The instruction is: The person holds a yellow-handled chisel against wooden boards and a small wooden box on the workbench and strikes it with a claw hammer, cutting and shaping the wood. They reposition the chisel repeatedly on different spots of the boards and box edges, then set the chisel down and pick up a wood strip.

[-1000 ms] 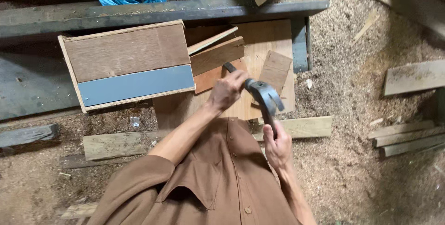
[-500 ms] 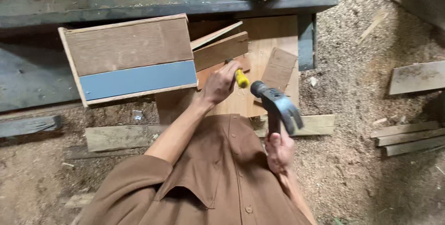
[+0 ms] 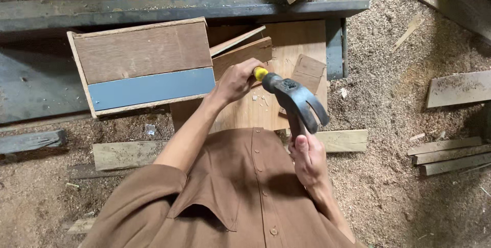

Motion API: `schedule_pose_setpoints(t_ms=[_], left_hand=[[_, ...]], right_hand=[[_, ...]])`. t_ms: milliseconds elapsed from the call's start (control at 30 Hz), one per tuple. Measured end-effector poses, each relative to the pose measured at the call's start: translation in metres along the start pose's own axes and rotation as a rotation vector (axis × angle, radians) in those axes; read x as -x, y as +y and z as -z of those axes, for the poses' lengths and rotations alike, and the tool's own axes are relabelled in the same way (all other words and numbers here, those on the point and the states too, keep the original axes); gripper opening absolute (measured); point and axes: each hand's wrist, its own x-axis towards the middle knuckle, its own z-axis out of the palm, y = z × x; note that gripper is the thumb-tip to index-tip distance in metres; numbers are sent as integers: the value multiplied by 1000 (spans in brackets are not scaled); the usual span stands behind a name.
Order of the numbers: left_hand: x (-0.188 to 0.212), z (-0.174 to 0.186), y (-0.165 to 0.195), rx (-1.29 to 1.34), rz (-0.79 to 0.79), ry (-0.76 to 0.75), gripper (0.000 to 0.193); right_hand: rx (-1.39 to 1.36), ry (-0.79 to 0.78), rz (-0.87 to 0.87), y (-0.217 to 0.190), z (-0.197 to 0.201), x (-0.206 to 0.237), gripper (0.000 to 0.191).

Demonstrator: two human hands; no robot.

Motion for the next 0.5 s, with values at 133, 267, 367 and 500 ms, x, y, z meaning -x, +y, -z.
schedule_pose_setpoints(t_ms=[133, 267, 367, 500], left_hand=[[-5, 0, -6, 57, -23, -45, 31], [-18, 6, -24, 64, -8, -101, 40], [-23, 9, -36, 167, 107, -74, 8], [-22, 9, -40, 74, 79, -17, 12]], right_hand=[[-240, -116, -236, -13, -3, -15, 49], [-362, -201, -262, -18, 8, -21, 46], [-384, -194, -180, -20, 14, -23, 44], [-302, -151, -250, -19, 1, -38, 34]])
